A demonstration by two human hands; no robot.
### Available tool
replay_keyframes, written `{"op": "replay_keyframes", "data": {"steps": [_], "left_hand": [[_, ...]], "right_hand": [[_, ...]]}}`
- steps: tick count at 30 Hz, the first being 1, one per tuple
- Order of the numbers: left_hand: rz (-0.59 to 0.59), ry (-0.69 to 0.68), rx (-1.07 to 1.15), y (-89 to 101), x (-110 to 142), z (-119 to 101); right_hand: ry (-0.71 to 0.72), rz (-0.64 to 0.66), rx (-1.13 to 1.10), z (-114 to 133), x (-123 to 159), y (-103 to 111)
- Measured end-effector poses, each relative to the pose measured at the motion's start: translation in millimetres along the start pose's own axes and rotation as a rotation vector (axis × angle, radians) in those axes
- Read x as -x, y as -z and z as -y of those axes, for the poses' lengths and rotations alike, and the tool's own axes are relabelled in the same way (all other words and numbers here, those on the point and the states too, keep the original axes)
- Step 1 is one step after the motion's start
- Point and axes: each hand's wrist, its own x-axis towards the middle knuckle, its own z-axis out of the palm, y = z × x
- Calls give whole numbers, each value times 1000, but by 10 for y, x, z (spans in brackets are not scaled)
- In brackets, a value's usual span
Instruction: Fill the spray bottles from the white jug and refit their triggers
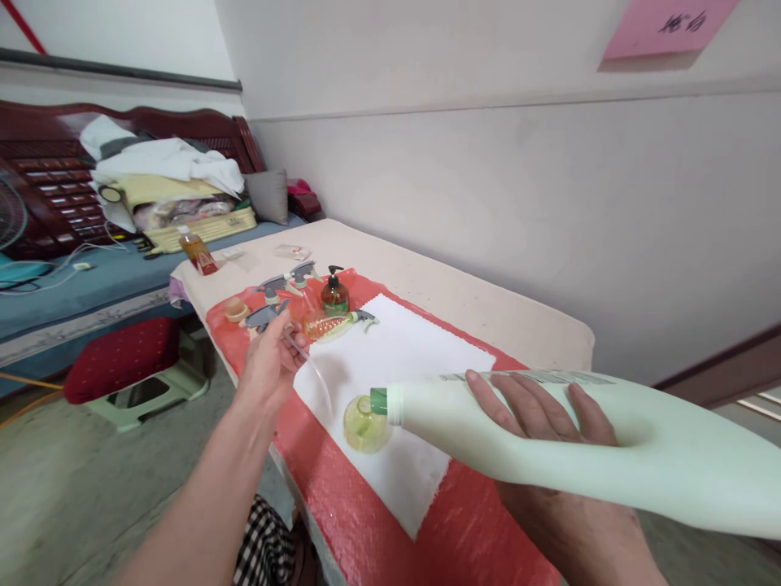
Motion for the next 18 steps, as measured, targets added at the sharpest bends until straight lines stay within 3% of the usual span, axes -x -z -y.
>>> {"op": "replay_keyframes", "data": {"steps": [18], "left_hand": [[12,-14,17,0,5,9]], "right_hand": [[-1,-15,-6,2,-2,-12]]}}
